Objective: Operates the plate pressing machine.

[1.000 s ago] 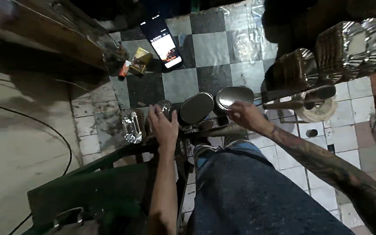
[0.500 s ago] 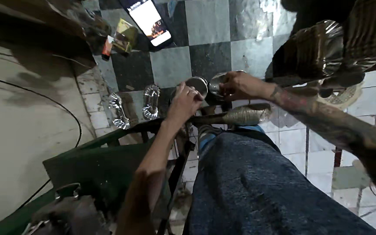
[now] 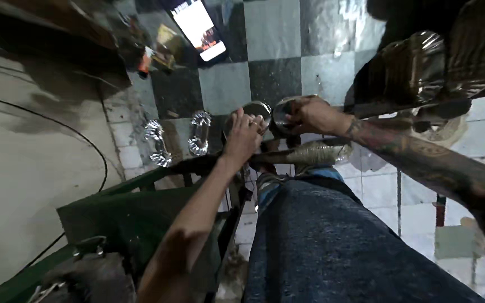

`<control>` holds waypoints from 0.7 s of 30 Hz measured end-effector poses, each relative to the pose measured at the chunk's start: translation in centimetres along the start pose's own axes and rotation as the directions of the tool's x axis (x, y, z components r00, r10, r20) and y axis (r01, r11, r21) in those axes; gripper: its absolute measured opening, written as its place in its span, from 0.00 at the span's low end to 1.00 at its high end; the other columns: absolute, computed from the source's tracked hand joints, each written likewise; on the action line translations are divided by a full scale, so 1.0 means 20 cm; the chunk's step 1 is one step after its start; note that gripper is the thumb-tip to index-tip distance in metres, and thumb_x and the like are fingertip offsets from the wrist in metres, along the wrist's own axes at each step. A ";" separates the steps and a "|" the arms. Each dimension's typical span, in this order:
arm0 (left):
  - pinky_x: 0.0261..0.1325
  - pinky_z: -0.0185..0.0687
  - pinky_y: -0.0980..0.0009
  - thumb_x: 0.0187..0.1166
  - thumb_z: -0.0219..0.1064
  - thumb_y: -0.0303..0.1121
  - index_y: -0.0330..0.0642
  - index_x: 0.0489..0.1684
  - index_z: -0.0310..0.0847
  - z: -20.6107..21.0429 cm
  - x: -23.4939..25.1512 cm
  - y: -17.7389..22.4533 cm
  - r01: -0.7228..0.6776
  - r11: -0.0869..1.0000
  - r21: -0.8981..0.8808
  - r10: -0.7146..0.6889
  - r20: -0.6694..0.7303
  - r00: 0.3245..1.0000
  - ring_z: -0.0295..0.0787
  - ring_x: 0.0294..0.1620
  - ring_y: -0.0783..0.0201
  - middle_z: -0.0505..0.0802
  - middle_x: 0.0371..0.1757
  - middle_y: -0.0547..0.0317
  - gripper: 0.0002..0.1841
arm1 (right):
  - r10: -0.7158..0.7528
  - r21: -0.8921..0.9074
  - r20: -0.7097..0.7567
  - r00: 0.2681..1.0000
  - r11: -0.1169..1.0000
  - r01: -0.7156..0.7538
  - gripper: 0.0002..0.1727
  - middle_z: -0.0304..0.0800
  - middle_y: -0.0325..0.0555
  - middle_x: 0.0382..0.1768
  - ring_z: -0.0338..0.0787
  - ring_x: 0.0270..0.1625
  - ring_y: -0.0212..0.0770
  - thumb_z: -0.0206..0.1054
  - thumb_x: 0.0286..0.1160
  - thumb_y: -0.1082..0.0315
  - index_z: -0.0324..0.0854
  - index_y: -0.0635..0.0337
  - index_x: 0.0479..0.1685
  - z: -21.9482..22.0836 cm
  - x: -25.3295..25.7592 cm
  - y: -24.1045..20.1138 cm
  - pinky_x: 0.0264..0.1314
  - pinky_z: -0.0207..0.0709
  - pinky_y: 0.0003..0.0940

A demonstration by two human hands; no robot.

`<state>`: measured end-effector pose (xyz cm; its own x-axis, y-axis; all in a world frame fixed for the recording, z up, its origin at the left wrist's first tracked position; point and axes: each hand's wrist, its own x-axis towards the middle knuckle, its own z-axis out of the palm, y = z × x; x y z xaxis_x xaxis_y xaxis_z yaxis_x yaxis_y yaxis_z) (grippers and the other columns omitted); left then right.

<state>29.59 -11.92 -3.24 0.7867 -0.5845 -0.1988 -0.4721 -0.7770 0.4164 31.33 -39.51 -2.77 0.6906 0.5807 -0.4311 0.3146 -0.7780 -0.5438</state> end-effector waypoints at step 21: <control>0.61 0.87 0.65 0.89 0.59 0.36 0.26 0.68 0.80 0.30 -0.94 0.31 0.379 0.300 -0.875 -0.629 0.117 0.769 0.92 0.52 0.65 0.93 0.52 0.44 0.20 | 0.051 0.030 -0.021 0.998 0.998 -0.051 0.19 0.91 0.58 0.63 0.88 0.67 0.61 0.80 0.69 0.64 0.93 0.56 0.61 -0.07 -0.09 -0.07 0.75 0.76 0.63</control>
<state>9.46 -7.12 -2.25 0.8552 0.0124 -0.5181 0.5043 -0.2501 0.8265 30.60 -39.88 -0.15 0.7194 0.5348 -0.4433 0.2594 -0.7988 -0.5428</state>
